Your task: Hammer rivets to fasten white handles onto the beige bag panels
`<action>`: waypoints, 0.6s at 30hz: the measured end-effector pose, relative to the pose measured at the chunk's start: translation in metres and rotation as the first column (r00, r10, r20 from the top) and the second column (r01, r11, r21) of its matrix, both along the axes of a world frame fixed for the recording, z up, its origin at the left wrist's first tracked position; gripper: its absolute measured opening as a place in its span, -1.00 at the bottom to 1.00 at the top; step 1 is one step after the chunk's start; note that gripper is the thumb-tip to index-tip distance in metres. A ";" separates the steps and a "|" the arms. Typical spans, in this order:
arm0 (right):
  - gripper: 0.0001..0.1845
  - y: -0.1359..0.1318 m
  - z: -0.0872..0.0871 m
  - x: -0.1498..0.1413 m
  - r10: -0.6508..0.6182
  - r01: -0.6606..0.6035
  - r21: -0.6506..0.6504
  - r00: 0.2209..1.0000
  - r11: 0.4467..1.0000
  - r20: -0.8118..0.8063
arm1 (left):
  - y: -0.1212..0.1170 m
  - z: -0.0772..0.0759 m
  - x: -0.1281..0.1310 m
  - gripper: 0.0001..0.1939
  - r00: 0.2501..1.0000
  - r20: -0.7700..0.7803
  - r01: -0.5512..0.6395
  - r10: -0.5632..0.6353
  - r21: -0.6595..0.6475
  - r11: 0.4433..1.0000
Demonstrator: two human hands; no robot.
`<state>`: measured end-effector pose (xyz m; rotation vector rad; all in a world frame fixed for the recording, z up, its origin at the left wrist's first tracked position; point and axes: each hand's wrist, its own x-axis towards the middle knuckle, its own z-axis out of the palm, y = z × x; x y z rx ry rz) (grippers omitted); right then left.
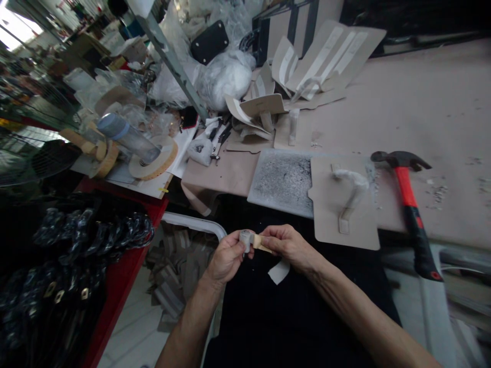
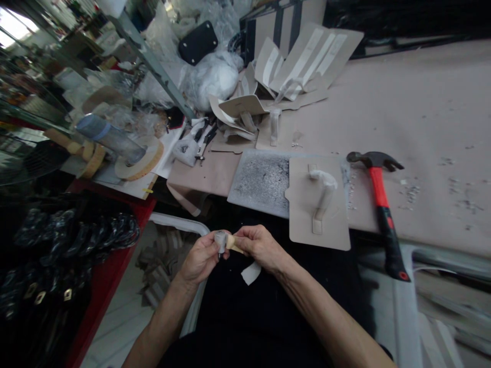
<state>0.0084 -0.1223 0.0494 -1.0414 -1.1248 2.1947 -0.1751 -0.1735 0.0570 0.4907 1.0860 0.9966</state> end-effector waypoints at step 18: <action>-0.64 -0.002 -0.009 0.003 0.035 -0.036 -0.002 0.996 0.999 -0.087 | -0.001 -0.008 0.016 -0.50 0.984 -0.099 -0.158 0.151 -0.069 0.985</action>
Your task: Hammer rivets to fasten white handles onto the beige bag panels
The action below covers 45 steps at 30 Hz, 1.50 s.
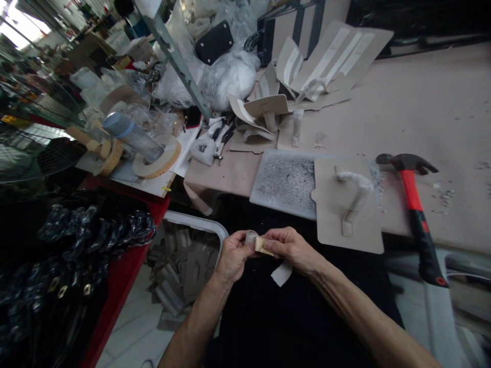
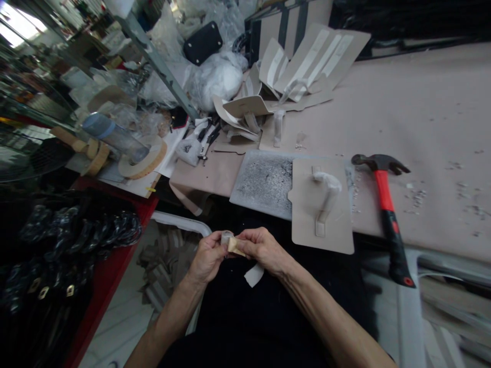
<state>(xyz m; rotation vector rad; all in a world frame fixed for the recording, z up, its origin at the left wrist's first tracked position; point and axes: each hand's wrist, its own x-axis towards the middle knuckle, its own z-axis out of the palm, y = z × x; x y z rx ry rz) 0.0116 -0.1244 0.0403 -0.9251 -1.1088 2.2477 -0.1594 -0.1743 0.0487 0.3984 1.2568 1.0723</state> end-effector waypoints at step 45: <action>-0.61 0.018 0.039 -0.044 -0.029 -0.257 0.526 0.880 0.810 0.475 | -0.003 0.016 -0.045 -0.70 0.896 -0.315 0.367 -0.313 0.128 0.922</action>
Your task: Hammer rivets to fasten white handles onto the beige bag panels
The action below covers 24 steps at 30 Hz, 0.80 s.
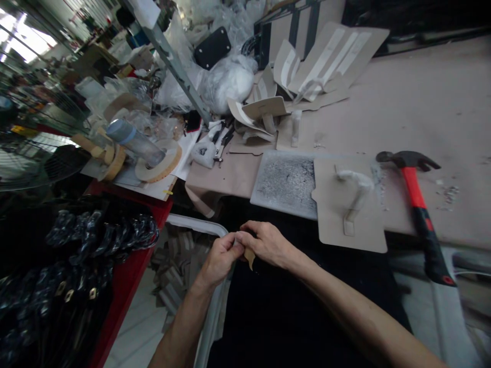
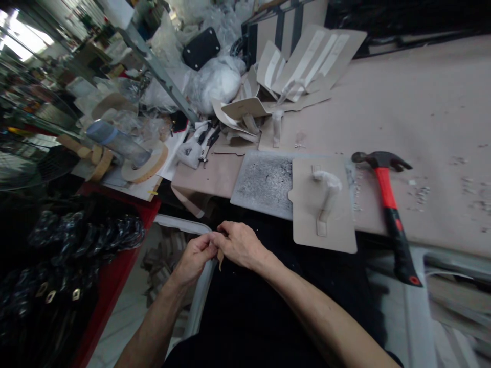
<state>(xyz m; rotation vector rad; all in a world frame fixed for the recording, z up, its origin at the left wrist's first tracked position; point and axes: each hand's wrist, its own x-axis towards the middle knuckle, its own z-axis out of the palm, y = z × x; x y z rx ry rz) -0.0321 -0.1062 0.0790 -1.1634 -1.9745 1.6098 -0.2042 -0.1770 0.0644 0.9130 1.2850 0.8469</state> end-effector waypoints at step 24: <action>-0.51 -0.011 -0.007 0.006 -0.047 0.047 0.061 0.999 0.997 0.009 | 0.005 0.008 0.003 -0.68 0.983 -0.176 0.049 -0.057 -0.050 0.998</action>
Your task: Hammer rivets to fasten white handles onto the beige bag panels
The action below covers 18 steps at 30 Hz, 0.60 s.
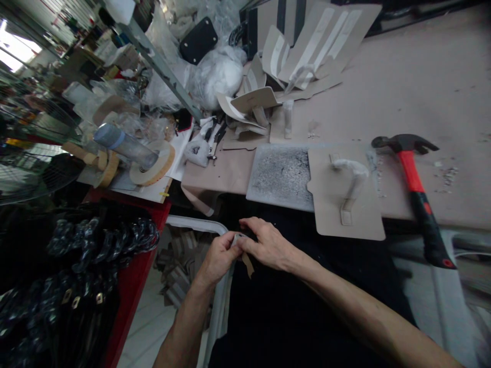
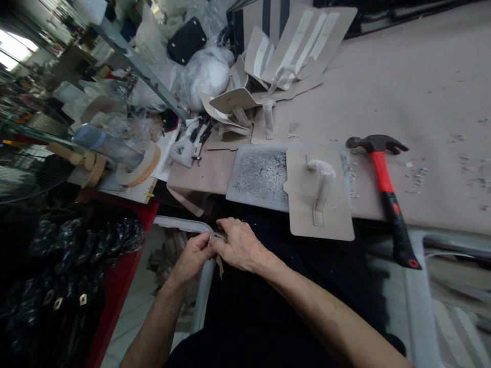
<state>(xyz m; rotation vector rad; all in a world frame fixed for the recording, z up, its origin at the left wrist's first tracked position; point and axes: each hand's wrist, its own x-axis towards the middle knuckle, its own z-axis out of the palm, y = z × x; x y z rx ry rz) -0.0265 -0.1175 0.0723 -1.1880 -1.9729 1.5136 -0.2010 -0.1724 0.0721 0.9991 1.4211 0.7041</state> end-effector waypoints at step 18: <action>-0.65 -0.007 -0.004 0.009 -0.018 -0.011 0.293 0.996 0.956 0.093 | -0.002 -0.007 0.012 -0.70 0.963 -0.112 -0.245 0.246 0.017 0.969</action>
